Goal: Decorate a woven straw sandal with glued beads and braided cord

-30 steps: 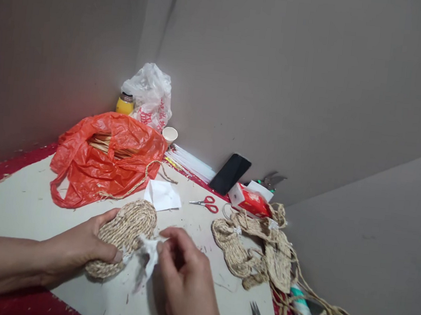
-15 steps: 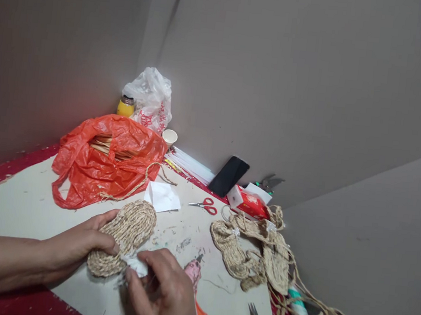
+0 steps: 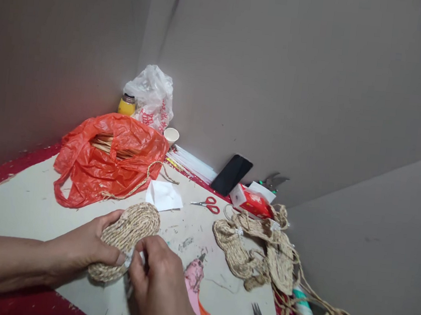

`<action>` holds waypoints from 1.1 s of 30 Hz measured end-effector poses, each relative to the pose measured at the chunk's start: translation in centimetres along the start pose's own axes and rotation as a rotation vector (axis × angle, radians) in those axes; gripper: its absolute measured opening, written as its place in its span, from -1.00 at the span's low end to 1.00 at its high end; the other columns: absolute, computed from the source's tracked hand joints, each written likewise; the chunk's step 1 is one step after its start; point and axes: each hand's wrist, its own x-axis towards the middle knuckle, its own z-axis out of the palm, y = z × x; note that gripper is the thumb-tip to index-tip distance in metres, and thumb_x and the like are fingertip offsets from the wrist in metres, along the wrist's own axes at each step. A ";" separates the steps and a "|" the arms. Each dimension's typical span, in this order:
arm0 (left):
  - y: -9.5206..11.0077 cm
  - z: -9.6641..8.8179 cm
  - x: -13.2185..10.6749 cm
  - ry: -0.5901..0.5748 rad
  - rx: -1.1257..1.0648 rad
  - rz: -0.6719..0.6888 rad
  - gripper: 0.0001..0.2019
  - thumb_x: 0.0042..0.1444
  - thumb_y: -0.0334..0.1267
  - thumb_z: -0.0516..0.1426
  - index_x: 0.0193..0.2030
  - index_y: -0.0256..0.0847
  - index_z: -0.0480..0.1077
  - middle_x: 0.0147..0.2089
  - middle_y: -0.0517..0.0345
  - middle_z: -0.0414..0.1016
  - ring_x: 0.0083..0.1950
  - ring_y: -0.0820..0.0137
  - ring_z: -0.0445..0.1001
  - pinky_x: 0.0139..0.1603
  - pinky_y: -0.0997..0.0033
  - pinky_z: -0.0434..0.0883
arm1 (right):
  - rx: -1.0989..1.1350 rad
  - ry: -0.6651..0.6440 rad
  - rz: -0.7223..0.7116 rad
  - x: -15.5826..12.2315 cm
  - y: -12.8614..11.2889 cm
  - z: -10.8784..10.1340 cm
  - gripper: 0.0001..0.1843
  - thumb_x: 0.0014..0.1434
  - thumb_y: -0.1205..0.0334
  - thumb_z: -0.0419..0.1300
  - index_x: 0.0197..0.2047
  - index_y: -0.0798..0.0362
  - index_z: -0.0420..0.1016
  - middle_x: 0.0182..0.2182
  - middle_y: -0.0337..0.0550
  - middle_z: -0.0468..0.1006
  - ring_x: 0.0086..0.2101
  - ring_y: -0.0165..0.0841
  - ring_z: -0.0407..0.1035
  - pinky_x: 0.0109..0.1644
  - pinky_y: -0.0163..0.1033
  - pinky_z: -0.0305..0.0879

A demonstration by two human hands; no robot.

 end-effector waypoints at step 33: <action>6.7 7.6 -2.0 -0.456 -0.113 0.497 -0.25 -0.04 -0.43 0.24 0.31 -0.17 0.07 -0.10 -0.02 0.52 -0.27 0.36 0.48 -0.23 0.38 0.39 | 0.860 0.387 0.093 -2.4 -1.4 -7.0 -0.63 0.03 -0.06 0.27 -0.46 0.13 0.51 -0.61 -0.21 0.47 -0.61 -0.45 0.32 -0.52 -0.36 0.29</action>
